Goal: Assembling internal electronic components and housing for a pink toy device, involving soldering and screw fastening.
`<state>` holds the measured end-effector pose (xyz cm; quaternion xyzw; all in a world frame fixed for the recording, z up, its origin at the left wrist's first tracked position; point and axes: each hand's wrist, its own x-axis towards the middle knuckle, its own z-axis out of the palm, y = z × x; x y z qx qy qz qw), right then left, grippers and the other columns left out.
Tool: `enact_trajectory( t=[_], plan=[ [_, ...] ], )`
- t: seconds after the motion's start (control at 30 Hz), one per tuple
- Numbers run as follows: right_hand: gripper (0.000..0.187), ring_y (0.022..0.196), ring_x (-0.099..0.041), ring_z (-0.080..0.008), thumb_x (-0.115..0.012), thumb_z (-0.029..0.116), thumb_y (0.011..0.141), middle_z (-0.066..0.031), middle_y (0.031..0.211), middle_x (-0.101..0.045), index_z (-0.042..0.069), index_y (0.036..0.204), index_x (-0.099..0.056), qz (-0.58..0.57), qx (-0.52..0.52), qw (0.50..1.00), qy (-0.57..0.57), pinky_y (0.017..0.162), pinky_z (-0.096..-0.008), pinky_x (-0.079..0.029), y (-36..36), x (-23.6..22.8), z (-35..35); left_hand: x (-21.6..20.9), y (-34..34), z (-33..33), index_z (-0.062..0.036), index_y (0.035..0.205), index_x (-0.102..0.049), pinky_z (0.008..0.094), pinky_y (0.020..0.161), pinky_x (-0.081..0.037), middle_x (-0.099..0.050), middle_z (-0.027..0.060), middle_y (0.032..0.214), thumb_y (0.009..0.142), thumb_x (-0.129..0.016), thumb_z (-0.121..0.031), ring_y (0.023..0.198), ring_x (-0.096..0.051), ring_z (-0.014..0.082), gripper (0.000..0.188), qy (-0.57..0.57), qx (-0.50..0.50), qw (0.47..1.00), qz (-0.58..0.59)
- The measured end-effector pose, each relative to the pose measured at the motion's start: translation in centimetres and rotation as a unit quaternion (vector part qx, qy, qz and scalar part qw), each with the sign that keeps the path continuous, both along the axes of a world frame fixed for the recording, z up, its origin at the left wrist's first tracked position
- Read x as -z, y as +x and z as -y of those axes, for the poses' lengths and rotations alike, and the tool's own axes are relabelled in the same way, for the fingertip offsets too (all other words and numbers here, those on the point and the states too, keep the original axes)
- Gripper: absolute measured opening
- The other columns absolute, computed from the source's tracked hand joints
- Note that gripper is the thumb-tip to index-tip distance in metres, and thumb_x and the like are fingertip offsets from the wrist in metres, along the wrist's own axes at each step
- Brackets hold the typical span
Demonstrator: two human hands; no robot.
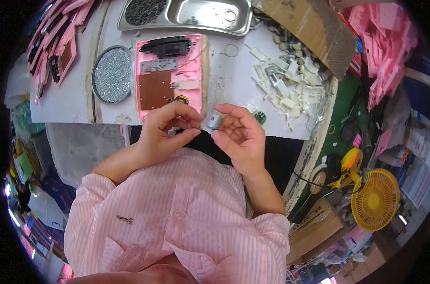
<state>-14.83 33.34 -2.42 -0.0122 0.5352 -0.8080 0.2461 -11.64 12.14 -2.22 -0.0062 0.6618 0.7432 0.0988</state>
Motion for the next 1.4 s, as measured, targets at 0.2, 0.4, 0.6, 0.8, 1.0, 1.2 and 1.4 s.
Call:
enact_trajectory(
  t=[0.2,0.4,0.6,0.8,1.0,1.2,1.4],
  plan=[
    [0.047,0.084,-0.061,-0.0078,-0.071,-0.003,0.09,-0.0043,0.1,-0.065,-0.003,0.134,-0.055,0.021,-0.035,0.999,-0.021,0.078,-0.0209,-0.05,-0.5,0.1,1.9,0.0,0.3,0.8,-0.0031,0.12,-0.056,0.0273,0.085,-0.056,-0.066,0.0045,0.1,0.088,-0.071,0.005,0.096,-0.067,0.0108,0.036,0.021,-0.018,0.999,0.038],
    [0.046,0.088,-0.061,-0.0078,-0.071,-0.006,0.089,-0.0051,0.102,-0.066,-0.004,0.133,-0.055,-0.003,-0.04,0.999,0.023,0.08,-0.0227,-0.051,-0.3,0.0,2.2,0.2,0.2,1.1,-0.0033,0.121,-0.055,0.0289,0.087,-0.057,-0.067,0.0049,0.101,0.088,-0.07,0.005,0.098,-0.067,0.0115,0.037,0.025,-0.012,0.999,0.039],
    [0.048,0.086,-0.061,-0.0103,-0.074,-0.004,0.086,-0.0076,0.103,-0.067,-0.003,0.131,-0.057,-0.275,-0.012,0.948,0.162,0.075,-0.0241,-0.051,0.6,1.4,1.9,0.3,0.5,0.8,-0.0026,0.118,-0.056,0.029,0.086,-0.059,-0.066,0.0058,0.102,0.086,-0.071,0.007,0.096,-0.068,0.0119,0.037,0.046,-0.04,0.998,-0.008],
    [0.049,0.076,-0.064,-0.0202,-0.082,-0.002,0.077,-0.0102,0.091,-0.068,0.0,0.122,-0.061,-0.375,-0.015,0.892,0.252,0.069,-0.0292,-0.052,-0.8,0.1,3.0,1.2,0.1,1.4,-0.0026,0.108,-0.062,0.0345,0.075,-0.059,-0.067,0.0088,0.093,0.078,-0.078,0.007,0.085,-0.07,0.0215,0.035,-0.152,-0.074,0.946,-0.275],
    [0.047,0.074,-0.067,-0.028,-0.086,-0.002,0.069,-0.0129,0.092,-0.069,0.004,0.111,-0.065,-0.526,-0.063,0.816,0.23,0.065,-0.0343,-0.053,-2.9,-1.0,2.7,1.7,-0.1,1.7,-0.0041,0.101,-0.065,0.0372,0.069,-0.055,-0.07,0.0099,0.091,0.073,-0.081,0.005,0.081,-0.069,0.0269,0.034,-0.162,-0.102,0.911,-0.364],
    [0.043,0.076,-0.068,-0.0282,-0.085,-0.004,0.069,-0.0132,0.096,-0.07,0.005,0.106,-0.065,-0.512,-0.059,0.836,0.188,0.063,-0.0349,-0.054,-2.6,-0.4,3.0,1.0,-0.2,2.4,-0.0024,0.093,-0.066,0.0363,0.072,-0.056,-0.07,0.0112,0.092,0.072,-0.079,0.009,0.082,-0.07,0.0268,0.027,-0.151,-0.061,0.933,-0.32],
    [0.044,0.075,-0.068,-0.0277,-0.085,-0.004,0.068,-0.0128,0.096,-0.069,0.007,0.106,-0.065,-0.537,-0.067,0.82,0.189,0.062,-0.0337,-0.054,-2.8,-0.6,3.2,1.3,0.5,2.2,-0.0034,0.095,-0.067,0.0367,0.076,-0.055,-0.071,0.0106,0.094,0.075,-0.079,0.006,0.086,-0.069,0.026,0.025,-0.105,-0.067,0.96,-0.249]
  ],
)
